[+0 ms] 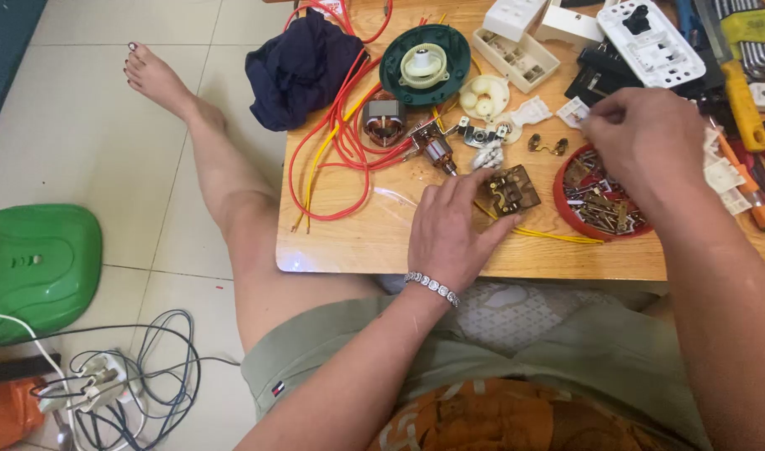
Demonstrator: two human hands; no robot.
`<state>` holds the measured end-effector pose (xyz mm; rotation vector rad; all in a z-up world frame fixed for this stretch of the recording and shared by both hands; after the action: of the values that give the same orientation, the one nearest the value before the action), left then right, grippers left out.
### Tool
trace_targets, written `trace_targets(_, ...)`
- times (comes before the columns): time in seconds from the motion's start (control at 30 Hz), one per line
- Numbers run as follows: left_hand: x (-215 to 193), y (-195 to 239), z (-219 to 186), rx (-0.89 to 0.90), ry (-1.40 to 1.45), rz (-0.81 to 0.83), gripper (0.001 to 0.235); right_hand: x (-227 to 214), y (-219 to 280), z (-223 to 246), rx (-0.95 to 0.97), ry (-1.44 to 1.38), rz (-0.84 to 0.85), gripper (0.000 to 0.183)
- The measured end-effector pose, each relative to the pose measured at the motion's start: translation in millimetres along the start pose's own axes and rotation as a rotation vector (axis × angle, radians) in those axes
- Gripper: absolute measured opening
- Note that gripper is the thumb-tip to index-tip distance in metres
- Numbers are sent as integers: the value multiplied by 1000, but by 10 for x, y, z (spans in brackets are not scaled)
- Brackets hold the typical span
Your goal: The person sits on the floor and assembles a white electrical switch plate. They pick up small metal components from a red bowl and insert them into the switch plate, using a screwdriver to tighten the screws. The person handles various electrical parts and tools on a wooden table.
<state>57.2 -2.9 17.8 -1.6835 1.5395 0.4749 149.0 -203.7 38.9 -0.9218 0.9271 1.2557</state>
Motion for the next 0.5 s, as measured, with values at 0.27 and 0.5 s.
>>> trace_targets(0.27,17,-18,8,-40,-34,38,58,129,57,201,-18,3,175,22)
trace_targets(0.5,7,-5,13,-27,-5,8,57,-82,298,271,19,-201,150,25)
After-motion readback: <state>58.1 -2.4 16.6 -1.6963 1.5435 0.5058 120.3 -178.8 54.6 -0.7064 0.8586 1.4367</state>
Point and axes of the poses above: each hand's wrist, its own y-axis away from the middle knuckle, its own x-axis out of the palm, z = x × y, the point moved 6 cm from there along -y, towards the middle knuckle, and after that the axes turned 3 degrees about -y, right-handed, at the moved point
